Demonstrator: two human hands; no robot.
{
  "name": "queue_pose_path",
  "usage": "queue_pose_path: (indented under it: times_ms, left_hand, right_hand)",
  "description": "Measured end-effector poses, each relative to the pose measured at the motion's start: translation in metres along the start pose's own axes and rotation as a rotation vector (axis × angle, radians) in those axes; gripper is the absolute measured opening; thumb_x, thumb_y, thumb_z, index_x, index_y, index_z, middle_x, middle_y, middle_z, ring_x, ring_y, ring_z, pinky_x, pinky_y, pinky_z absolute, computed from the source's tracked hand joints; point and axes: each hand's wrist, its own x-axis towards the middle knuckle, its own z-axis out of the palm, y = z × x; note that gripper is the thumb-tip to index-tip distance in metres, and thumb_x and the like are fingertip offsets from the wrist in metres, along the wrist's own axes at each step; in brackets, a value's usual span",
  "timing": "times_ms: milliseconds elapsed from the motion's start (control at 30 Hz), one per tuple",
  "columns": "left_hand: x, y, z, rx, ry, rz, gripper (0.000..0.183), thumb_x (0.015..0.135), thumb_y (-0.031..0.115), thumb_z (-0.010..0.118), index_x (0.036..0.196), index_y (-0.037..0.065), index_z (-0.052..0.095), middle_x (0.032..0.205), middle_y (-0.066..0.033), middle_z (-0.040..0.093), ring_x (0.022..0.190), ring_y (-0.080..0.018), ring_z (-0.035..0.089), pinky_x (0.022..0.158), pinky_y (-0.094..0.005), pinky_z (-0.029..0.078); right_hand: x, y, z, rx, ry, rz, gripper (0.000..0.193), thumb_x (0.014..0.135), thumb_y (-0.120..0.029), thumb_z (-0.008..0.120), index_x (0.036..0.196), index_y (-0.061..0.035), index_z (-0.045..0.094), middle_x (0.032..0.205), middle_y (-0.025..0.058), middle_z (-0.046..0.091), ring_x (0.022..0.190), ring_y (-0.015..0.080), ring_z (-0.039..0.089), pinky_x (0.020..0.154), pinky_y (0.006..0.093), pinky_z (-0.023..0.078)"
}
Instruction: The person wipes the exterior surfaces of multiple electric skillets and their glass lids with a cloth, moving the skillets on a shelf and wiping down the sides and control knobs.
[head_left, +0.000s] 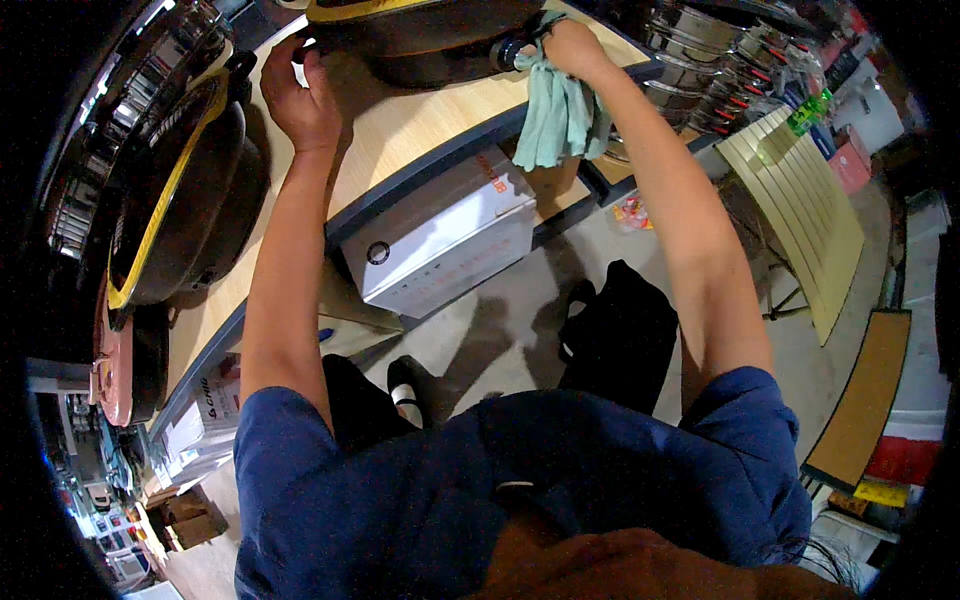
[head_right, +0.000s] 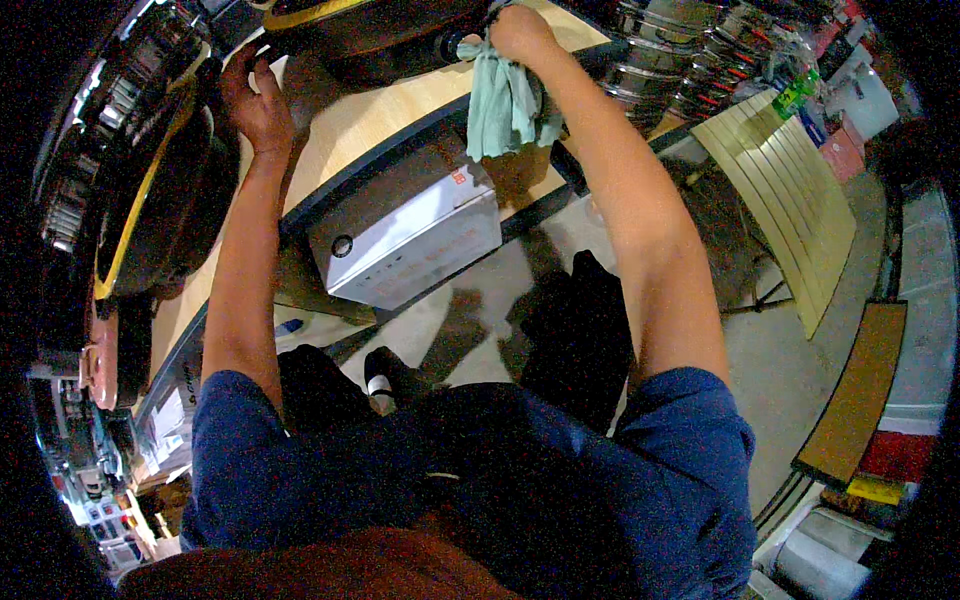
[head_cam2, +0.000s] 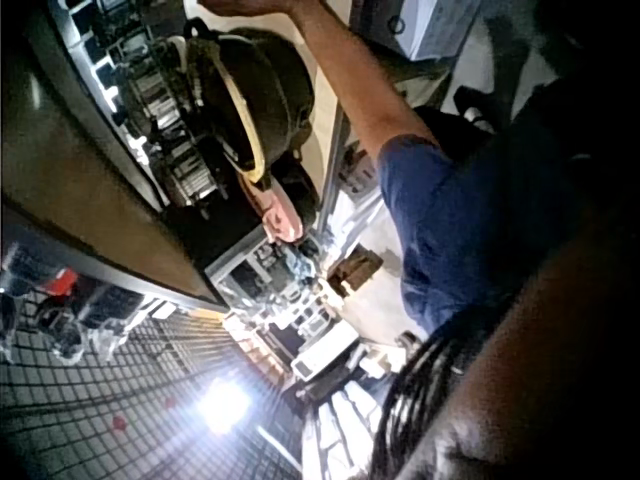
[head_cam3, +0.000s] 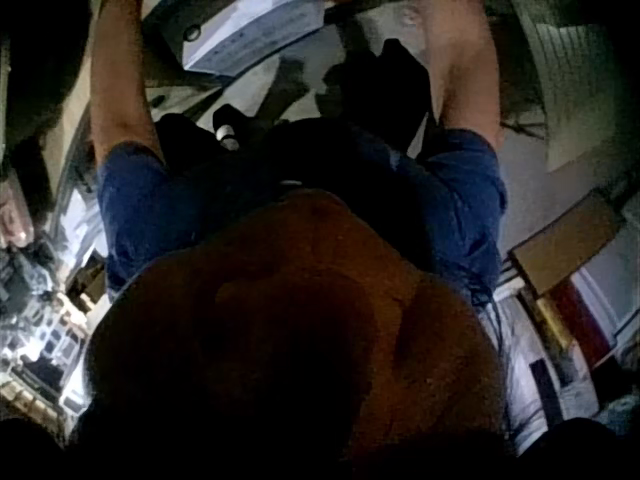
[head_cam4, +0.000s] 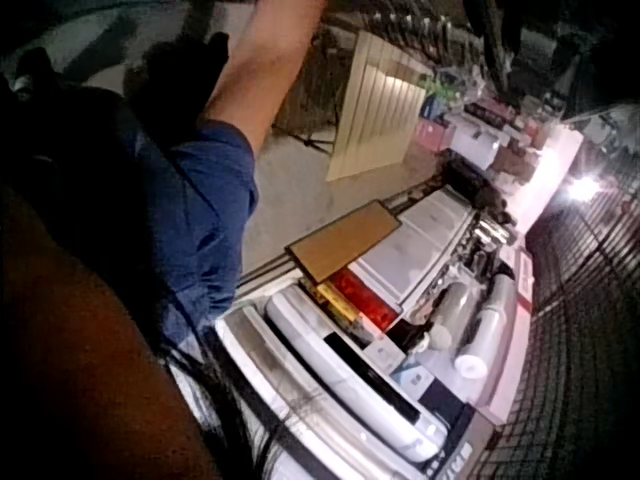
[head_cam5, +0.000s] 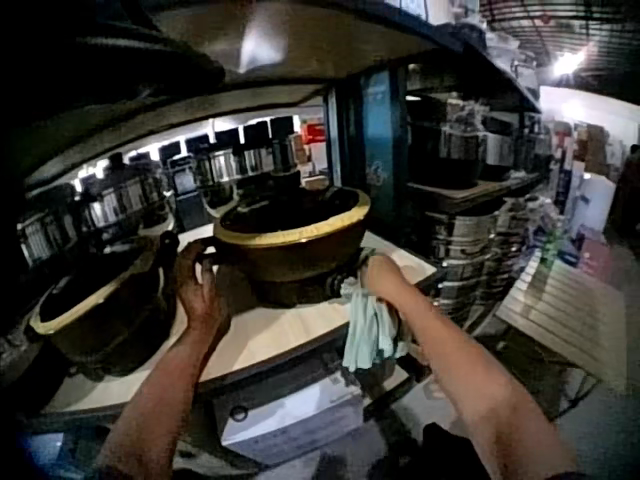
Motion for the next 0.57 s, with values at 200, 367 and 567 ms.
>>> queue_pose_path:
  times_ms: [200,367,567]
  left_hand:
    - [0.004,0.009,-0.010,0.035,-0.049,-0.081,0.029,0.097,0.023,0.059,0.120,0.005,0.064,0.109,-0.0126,0.066,0.104,-0.0325,0.060,0.094,-0.0439,0.045]
    - [0.011,0.019,-0.021,0.026,-0.157,-0.197,0.031,0.100,0.027,0.058,0.121,0.004,0.065,0.114,-0.0144,0.066,0.108,-0.0344,0.060,0.097,-0.0445,0.046]
    - [0.036,0.041,-0.064,0.304,-0.431,-0.205,0.042,0.100,0.036,0.060,0.132,0.009,0.062,0.127,-0.0176,0.062,0.121,-0.0354,0.058,0.104,-0.0463,0.044]
  right_hand:
    - [-0.090,-0.076,-0.070,0.071,0.095,-0.083,0.034,0.092,-0.022,0.049,0.092,0.0041,0.072,0.116,0.0247,0.065,0.107,0.0427,0.061,0.098,0.0498,0.049]
    - [-0.121,-0.103,-0.072,0.209,0.397,0.074,0.027,0.090,-0.020,0.056,0.106,-0.0023,0.068,0.113,0.0185,0.066,0.105,0.0405,0.059,0.094,0.0535,0.047]
    - [-0.157,-0.126,-0.057,0.235,0.618,0.007,0.034,0.080,-0.024,0.071,0.112,-0.0122,0.069,0.120,0.0136,0.064,0.114,0.0359,0.056,0.090,0.0545,0.044]
